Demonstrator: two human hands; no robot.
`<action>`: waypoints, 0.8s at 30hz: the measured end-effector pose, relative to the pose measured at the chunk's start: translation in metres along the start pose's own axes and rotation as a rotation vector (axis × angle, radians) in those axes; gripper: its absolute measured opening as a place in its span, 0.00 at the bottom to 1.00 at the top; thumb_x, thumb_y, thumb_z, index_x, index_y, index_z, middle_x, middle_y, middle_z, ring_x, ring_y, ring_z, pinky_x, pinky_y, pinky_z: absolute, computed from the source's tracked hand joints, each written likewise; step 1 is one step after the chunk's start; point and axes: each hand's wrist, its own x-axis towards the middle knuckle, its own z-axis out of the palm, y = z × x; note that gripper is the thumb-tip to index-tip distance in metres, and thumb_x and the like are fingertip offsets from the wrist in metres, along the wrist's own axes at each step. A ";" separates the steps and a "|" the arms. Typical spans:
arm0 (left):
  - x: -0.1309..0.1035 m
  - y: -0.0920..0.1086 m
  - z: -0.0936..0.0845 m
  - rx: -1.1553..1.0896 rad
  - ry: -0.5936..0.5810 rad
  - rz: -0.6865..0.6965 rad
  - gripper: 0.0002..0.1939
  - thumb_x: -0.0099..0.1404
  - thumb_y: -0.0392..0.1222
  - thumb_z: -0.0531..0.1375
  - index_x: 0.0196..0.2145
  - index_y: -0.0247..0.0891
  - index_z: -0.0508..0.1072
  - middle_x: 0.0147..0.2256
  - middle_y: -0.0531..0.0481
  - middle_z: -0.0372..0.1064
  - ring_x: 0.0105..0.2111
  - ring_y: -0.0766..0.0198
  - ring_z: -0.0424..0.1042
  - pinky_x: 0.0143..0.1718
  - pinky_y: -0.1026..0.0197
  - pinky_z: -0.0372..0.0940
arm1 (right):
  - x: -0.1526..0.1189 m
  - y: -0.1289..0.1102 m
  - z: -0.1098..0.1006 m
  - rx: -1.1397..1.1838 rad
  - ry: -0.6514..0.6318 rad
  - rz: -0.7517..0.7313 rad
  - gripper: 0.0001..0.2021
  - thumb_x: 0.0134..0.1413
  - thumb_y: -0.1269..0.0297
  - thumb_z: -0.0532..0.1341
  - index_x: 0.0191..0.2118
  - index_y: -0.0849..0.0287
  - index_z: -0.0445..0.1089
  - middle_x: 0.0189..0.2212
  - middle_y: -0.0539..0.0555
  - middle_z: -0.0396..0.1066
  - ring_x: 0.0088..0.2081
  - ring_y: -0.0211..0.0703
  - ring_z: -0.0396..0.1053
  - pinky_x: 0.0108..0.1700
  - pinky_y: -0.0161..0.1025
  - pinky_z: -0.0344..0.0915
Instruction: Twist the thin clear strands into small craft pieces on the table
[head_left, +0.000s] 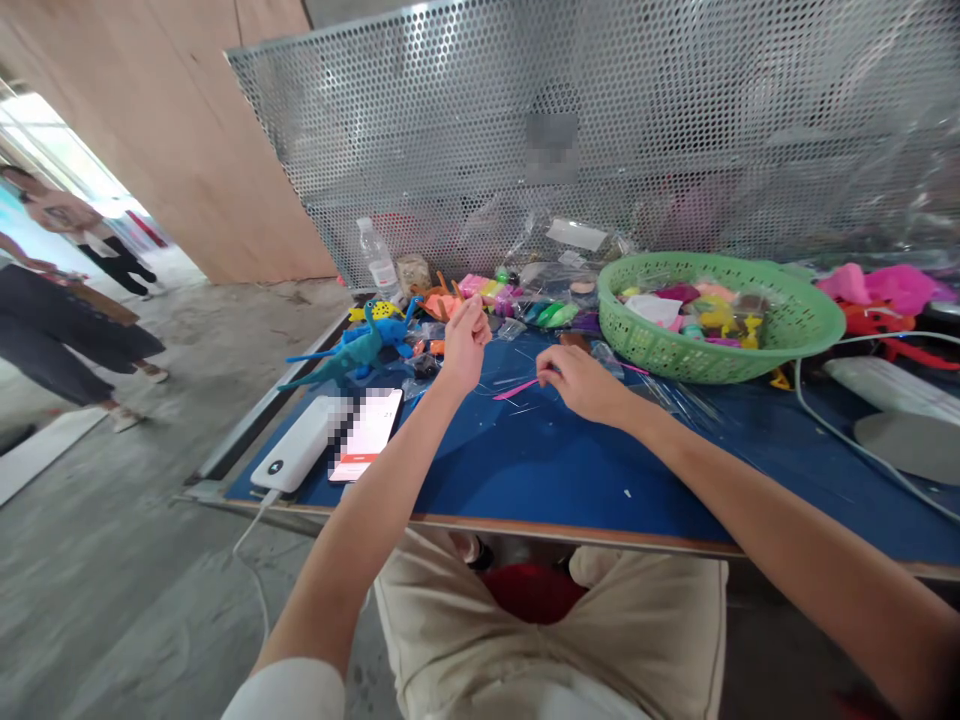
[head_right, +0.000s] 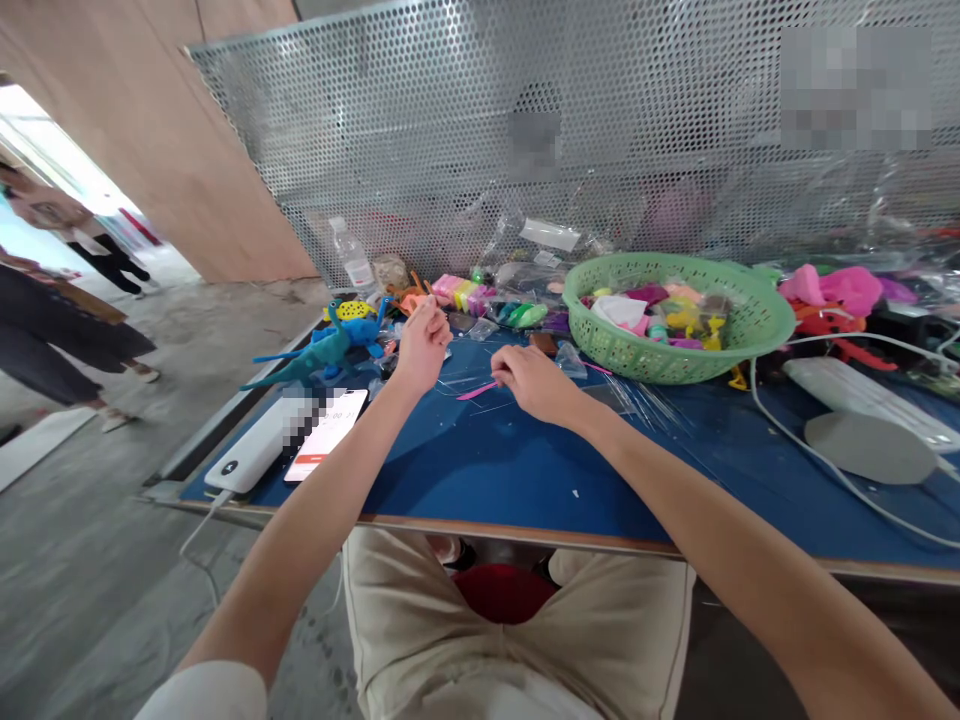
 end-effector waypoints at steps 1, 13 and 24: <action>0.000 0.000 0.000 0.002 0.008 0.002 0.12 0.70 0.41 0.60 0.28 0.36 0.69 0.21 0.58 0.44 0.19 0.73 0.45 0.20 0.69 0.47 | 0.000 -0.002 -0.005 0.054 0.060 0.032 0.07 0.68 0.63 0.51 0.40 0.55 0.64 0.32 0.53 0.71 0.34 0.44 0.68 0.41 0.42 0.62; -0.011 0.006 0.005 0.309 -0.152 0.119 0.13 0.62 0.53 0.67 0.36 0.40 0.78 0.20 0.58 0.51 0.19 0.73 0.50 0.20 0.67 0.46 | -0.002 -0.011 -0.024 0.056 0.524 0.120 0.10 0.69 0.61 0.52 0.45 0.54 0.70 0.33 0.53 0.76 0.34 0.44 0.74 0.37 0.42 0.69; -0.020 0.014 0.005 0.514 -0.447 0.068 0.14 0.65 0.53 0.64 0.37 0.39 0.81 0.18 0.54 0.64 0.16 0.74 0.49 0.18 0.64 0.42 | -0.002 -0.013 -0.031 -0.050 0.599 0.073 0.15 0.69 0.63 0.51 0.51 0.50 0.73 0.33 0.52 0.76 0.34 0.44 0.73 0.39 0.44 0.70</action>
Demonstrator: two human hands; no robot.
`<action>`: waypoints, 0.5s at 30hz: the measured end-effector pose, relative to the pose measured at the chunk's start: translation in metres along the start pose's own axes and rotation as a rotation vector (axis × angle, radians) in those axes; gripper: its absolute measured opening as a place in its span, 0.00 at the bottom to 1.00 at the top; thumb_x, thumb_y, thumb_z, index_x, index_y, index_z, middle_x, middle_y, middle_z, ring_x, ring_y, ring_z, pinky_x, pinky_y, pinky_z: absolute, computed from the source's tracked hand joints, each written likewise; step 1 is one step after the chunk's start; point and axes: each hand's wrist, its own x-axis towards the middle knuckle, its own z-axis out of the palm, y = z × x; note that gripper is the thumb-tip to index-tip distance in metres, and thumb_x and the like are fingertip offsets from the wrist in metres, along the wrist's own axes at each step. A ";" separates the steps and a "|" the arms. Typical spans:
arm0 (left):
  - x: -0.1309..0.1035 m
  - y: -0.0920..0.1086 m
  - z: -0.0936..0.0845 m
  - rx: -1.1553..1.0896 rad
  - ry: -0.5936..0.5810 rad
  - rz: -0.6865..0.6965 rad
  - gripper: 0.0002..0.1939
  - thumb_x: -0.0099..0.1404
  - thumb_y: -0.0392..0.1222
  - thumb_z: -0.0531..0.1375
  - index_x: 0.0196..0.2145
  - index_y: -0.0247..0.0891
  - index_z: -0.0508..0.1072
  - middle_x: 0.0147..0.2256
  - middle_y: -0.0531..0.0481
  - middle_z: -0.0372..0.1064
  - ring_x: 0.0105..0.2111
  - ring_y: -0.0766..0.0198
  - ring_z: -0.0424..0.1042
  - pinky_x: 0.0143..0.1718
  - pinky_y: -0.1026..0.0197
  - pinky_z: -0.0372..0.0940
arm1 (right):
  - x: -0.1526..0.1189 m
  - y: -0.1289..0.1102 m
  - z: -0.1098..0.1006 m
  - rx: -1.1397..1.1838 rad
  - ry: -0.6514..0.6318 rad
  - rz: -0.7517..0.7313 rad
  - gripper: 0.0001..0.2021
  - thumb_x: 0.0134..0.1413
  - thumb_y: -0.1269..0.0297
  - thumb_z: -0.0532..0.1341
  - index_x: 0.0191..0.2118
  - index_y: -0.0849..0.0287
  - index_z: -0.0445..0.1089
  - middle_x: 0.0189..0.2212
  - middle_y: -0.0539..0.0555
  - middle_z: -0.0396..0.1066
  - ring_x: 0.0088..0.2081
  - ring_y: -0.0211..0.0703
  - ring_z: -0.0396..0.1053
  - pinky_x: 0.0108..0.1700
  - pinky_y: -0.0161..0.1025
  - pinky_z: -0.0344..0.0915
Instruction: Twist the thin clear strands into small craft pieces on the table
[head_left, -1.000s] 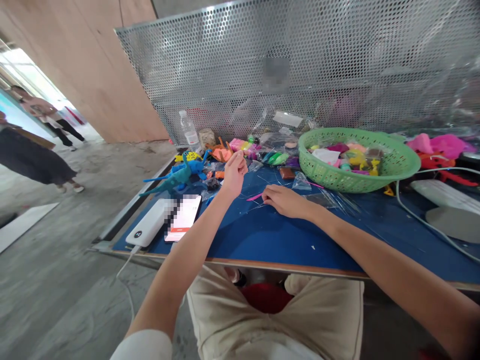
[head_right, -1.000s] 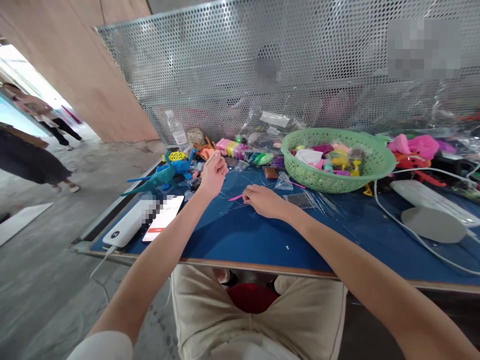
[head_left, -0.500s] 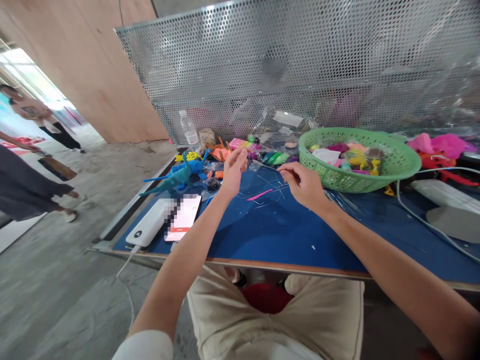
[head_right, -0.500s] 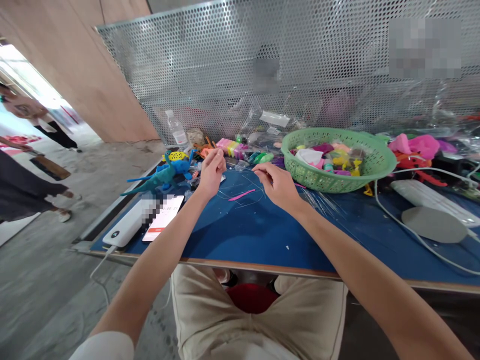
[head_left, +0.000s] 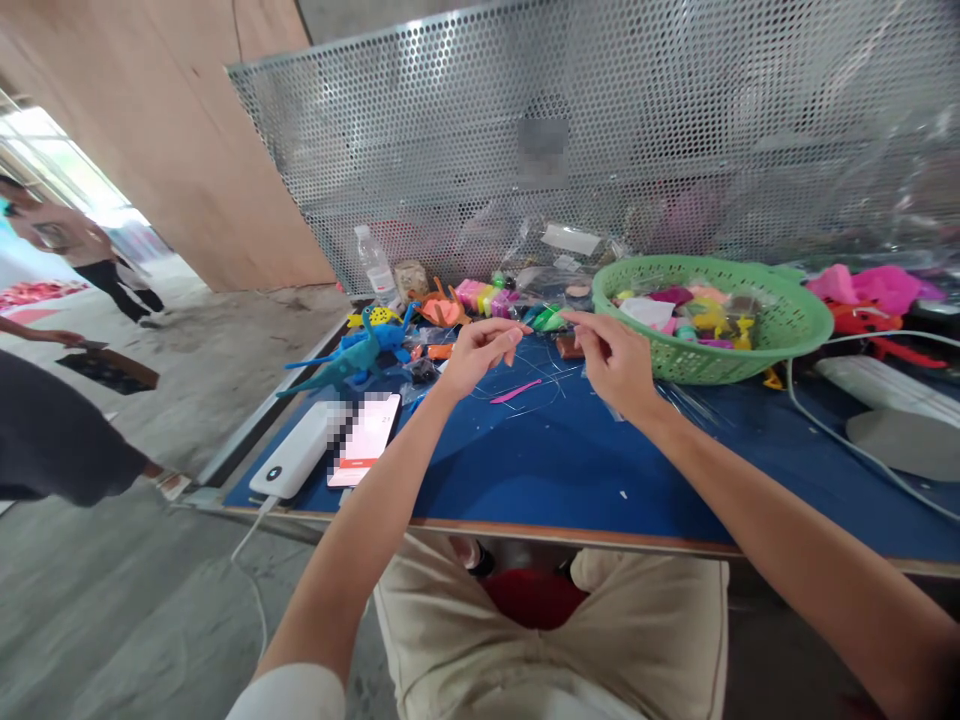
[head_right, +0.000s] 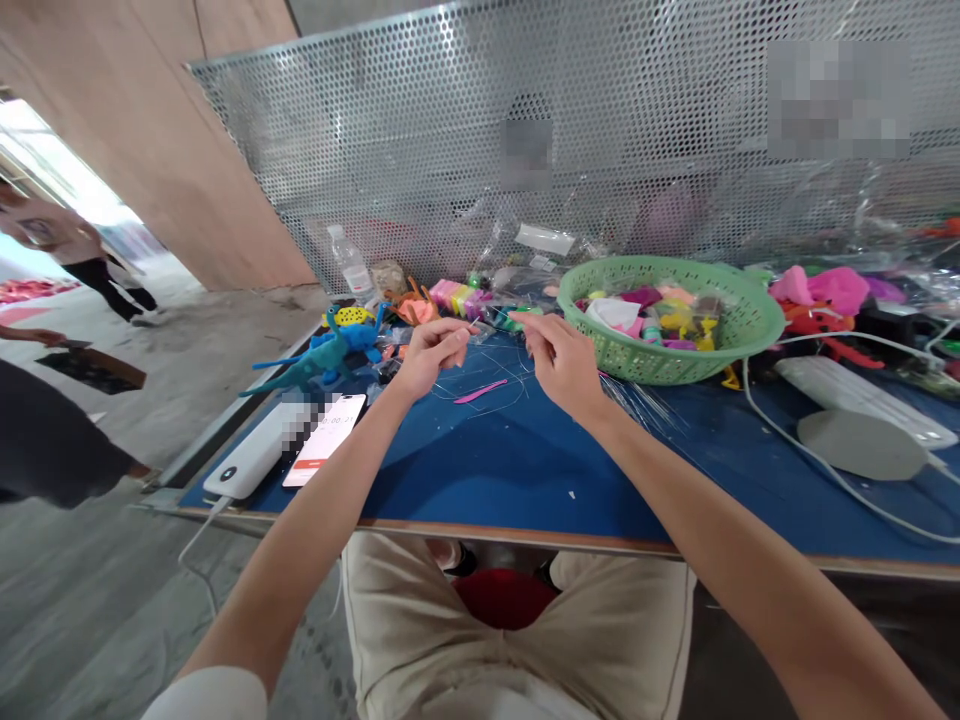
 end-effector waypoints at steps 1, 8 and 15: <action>-0.001 0.001 0.000 0.006 -0.029 -0.018 0.15 0.64 0.53 0.64 0.37 0.39 0.81 0.18 0.54 0.64 0.16 0.74 0.49 0.18 0.64 0.43 | 0.000 -0.001 0.000 0.000 -0.005 0.002 0.15 0.69 0.63 0.51 0.51 0.50 0.74 0.34 0.52 0.76 0.34 0.44 0.73 0.39 0.44 0.70; -0.004 0.005 0.009 0.076 -0.121 -0.051 0.13 0.63 0.52 0.65 0.34 0.38 0.81 0.27 0.49 0.73 0.22 0.71 0.61 0.23 0.64 0.53 | 0.000 -0.005 0.003 0.053 -0.096 -0.061 0.13 0.69 0.65 0.51 0.47 0.54 0.74 0.40 0.55 0.77 0.41 0.45 0.74 0.45 0.45 0.71; -0.003 -0.003 0.017 0.094 -0.108 -0.023 0.15 0.64 0.53 0.64 0.36 0.37 0.79 0.26 0.50 0.73 0.24 0.69 0.65 0.26 0.64 0.55 | -0.007 -0.010 0.007 0.079 -0.097 -0.089 0.12 0.68 0.64 0.55 0.47 0.51 0.75 0.39 0.54 0.78 0.40 0.46 0.74 0.44 0.45 0.71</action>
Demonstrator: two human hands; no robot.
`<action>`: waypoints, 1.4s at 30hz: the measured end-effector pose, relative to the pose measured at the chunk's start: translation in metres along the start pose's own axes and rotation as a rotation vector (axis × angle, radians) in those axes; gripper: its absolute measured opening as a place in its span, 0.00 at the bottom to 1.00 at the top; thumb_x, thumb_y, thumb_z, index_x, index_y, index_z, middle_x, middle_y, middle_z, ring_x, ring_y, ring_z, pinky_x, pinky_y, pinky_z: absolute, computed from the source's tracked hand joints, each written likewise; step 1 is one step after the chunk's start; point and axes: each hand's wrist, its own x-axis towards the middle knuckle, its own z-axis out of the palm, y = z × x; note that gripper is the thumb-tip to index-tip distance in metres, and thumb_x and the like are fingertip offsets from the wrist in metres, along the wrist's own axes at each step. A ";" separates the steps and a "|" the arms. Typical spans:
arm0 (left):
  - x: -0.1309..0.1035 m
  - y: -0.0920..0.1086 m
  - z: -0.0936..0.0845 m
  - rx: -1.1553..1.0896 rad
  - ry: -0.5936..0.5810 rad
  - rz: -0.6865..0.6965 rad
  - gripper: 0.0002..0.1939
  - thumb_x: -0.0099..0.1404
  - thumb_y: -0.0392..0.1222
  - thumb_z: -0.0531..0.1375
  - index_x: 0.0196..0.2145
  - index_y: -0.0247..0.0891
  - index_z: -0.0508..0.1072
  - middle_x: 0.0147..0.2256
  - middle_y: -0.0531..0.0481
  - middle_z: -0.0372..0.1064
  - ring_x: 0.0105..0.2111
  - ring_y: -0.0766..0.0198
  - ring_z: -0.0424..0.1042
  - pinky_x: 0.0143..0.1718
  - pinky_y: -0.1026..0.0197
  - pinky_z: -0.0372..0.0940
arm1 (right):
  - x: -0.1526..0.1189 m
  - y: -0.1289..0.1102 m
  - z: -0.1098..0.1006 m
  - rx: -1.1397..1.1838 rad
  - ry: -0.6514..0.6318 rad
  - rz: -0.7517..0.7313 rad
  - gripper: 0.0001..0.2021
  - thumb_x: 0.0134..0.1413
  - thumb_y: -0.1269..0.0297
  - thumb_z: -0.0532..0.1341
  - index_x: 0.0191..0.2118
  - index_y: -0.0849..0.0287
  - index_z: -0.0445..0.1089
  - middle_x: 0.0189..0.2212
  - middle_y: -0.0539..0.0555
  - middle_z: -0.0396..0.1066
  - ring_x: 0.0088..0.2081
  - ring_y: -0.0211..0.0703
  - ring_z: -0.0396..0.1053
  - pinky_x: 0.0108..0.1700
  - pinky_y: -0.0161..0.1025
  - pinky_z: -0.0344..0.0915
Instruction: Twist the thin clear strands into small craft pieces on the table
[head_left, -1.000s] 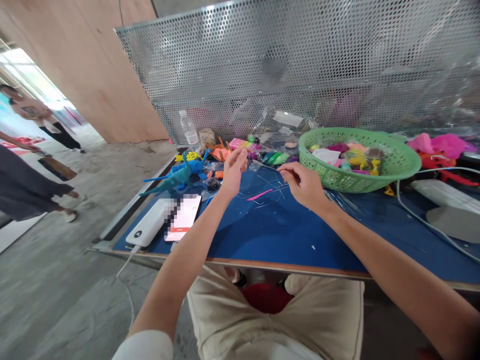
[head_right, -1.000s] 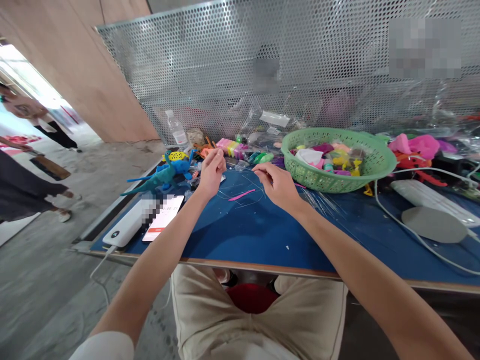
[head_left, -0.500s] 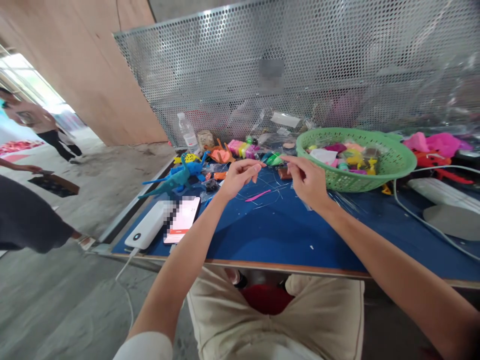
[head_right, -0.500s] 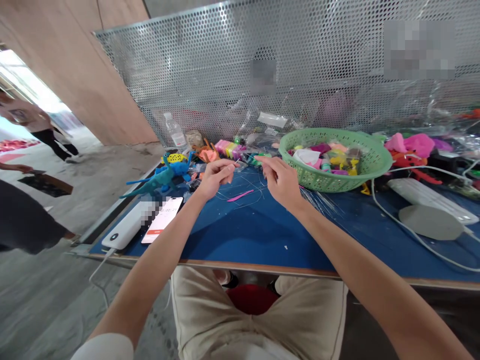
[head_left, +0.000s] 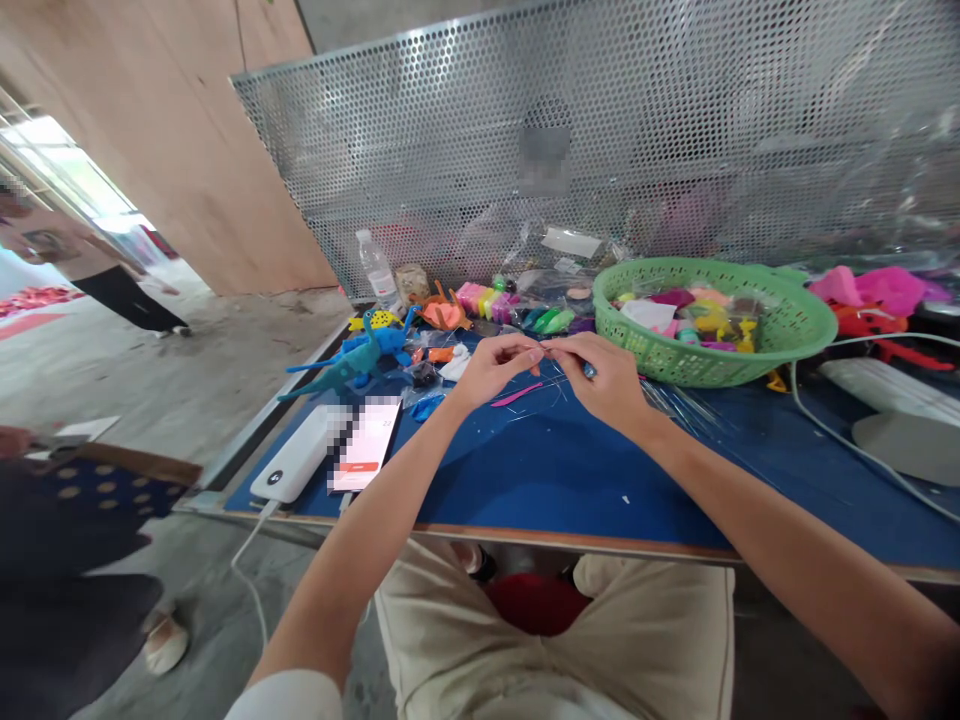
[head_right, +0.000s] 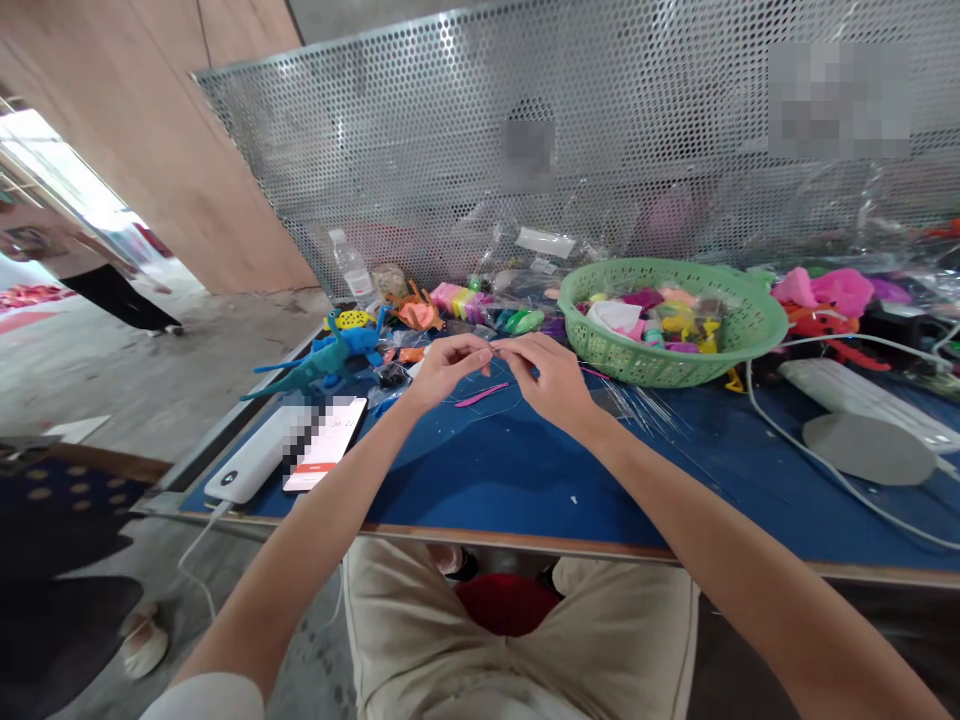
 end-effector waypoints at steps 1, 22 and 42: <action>0.000 -0.001 0.000 -0.008 -0.001 -0.004 0.15 0.64 0.53 0.64 0.36 0.37 0.78 0.26 0.50 0.72 0.24 0.69 0.65 0.25 0.64 0.55 | 0.000 -0.001 0.000 0.005 0.004 0.001 0.11 0.67 0.64 0.55 0.47 0.51 0.75 0.38 0.54 0.78 0.38 0.45 0.74 0.43 0.45 0.71; -0.001 0.000 -0.001 -0.420 -0.160 -0.266 0.19 0.62 0.54 0.65 0.28 0.35 0.68 0.23 0.56 0.53 0.20 0.74 0.47 0.21 0.65 0.39 | -0.001 -0.003 -0.004 0.043 0.013 -0.028 0.09 0.65 0.59 0.59 0.39 0.50 0.77 0.31 0.51 0.78 0.31 0.43 0.71 0.37 0.42 0.69; -0.003 0.010 -0.001 -0.428 -0.221 -0.354 0.16 0.64 0.52 0.64 0.32 0.35 0.70 0.24 0.56 0.52 0.22 0.72 0.49 0.24 0.65 0.47 | 0.001 0.001 -0.003 0.081 0.069 -0.146 0.04 0.63 0.65 0.62 0.37 0.53 0.75 0.32 0.50 0.78 0.32 0.41 0.71 0.37 0.41 0.68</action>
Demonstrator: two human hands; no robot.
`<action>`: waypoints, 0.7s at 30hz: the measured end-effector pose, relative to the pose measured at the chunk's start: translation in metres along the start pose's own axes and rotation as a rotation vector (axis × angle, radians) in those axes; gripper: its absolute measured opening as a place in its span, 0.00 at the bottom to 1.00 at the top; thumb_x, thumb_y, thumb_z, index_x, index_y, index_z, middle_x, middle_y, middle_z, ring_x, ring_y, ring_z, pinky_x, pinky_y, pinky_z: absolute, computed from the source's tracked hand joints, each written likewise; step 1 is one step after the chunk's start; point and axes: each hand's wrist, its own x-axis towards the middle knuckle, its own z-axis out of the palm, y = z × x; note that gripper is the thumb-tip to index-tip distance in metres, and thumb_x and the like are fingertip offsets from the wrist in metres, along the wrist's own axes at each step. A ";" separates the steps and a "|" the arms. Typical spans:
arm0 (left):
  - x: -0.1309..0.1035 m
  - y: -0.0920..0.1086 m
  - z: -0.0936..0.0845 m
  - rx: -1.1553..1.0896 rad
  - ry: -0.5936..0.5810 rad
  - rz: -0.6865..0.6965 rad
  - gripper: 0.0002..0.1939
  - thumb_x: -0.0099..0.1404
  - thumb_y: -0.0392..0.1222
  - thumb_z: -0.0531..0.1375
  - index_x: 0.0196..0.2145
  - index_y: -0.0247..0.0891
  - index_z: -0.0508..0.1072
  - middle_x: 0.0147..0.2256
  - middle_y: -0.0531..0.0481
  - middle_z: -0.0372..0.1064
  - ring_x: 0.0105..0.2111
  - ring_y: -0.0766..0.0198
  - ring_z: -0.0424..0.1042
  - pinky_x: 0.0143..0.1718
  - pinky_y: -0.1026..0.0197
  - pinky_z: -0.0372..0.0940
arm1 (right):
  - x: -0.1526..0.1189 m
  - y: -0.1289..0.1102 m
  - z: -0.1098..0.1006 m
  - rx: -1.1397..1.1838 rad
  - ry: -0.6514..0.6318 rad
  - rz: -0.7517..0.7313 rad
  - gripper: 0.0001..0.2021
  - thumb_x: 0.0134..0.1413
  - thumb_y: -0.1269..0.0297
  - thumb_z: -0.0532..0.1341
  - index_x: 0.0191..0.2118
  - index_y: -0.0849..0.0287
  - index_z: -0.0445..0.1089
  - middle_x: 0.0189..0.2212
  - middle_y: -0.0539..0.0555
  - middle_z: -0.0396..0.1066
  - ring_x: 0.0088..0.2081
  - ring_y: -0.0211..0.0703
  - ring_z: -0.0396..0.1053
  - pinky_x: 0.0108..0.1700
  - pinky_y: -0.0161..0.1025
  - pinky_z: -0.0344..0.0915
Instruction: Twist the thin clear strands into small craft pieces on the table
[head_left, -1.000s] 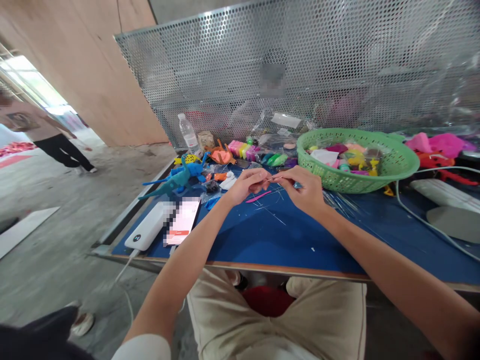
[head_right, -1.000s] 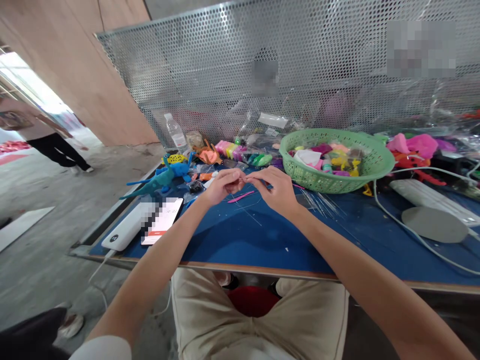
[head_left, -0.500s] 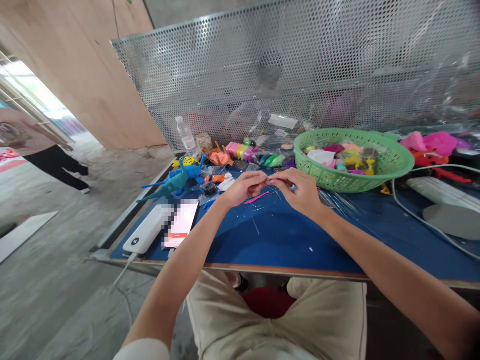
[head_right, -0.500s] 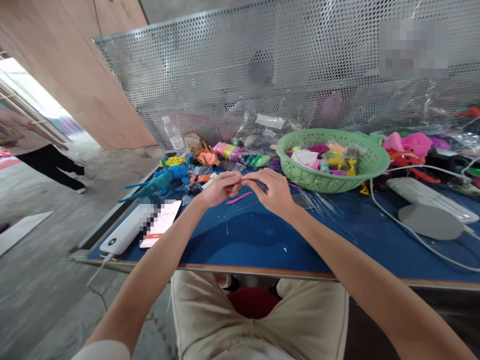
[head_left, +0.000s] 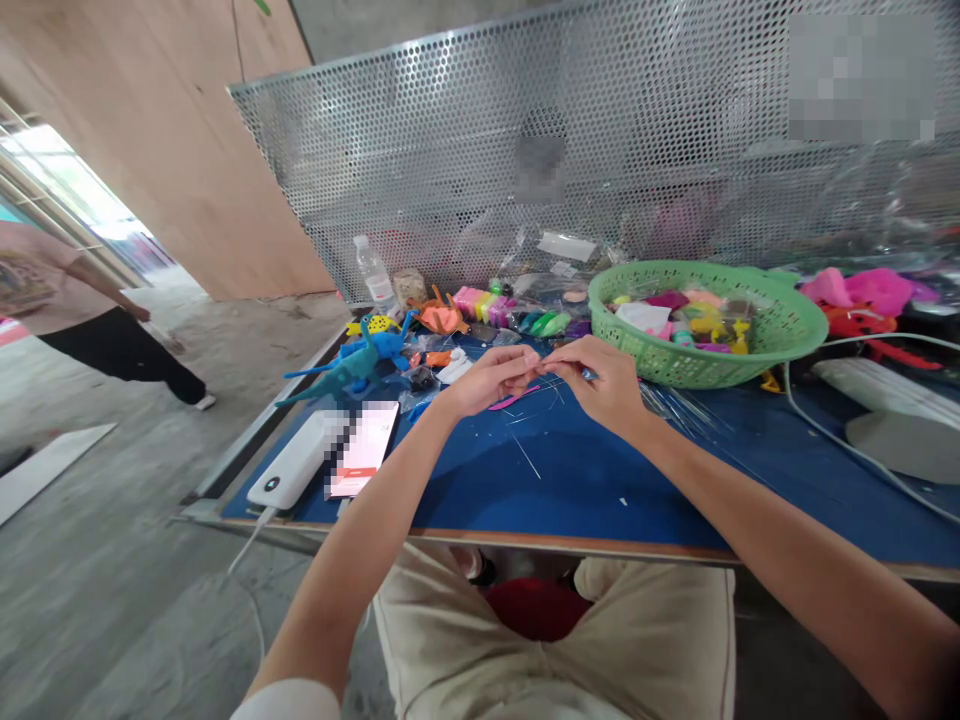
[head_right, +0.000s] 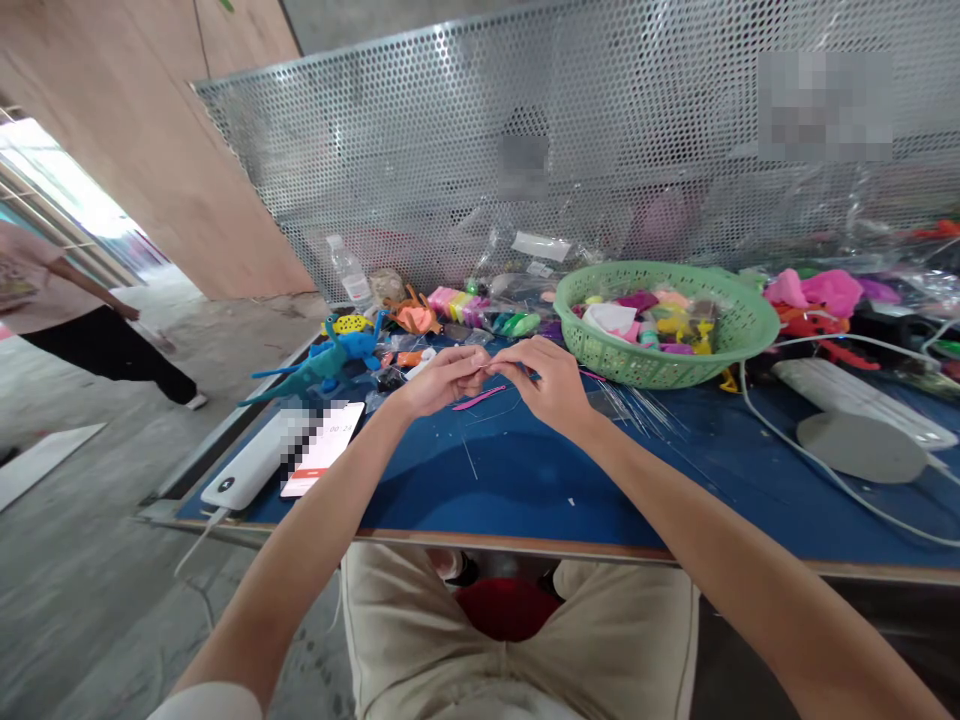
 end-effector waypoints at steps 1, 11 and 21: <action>0.000 0.001 0.000 -0.004 -0.003 -0.006 0.16 0.63 0.52 0.65 0.32 0.35 0.70 0.24 0.56 0.53 0.22 0.73 0.49 0.24 0.65 0.47 | 0.000 0.000 0.000 -0.002 0.002 -0.011 0.04 0.63 0.66 0.62 0.37 0.53 0.74 0.32 0.50 0.78 0.32 0.41 0.71 0.37 0.41 0.68; -0.004 0.007 0.004 0.018 -0.045 -0.008 0.17 0.61 0.53 0.66 0.33 0.34 0.72 0.23 0.57 0.52 0.22 0.73 0.50 0.24 0.65 0.47 | -0.001 0.001 -0.002 0.044 -0.020 -0.055 0.07 0.64 0.72 0.60 0.41 0.54 0.74 0.33 0.51 0.77 0.35 0.40 0.72 0.39 0.39 0.69; -0.002 0.004 0.002 0.068 -0.014 0.024 0.20 0.58 0.56 0.68 0.33 0.35 0.71 0.24 0.57 0.55 0.22 0.73 0.53 0.23 0.65 0.47 | -0.002 -0.003 -0.002 0.026 0.028 -0.007 0.05 0.63 0.70 0.60 0.39 0.54 0.72 0.32 0.51 0.76 0.32 0.40 0.70 0.37 0.39 0.68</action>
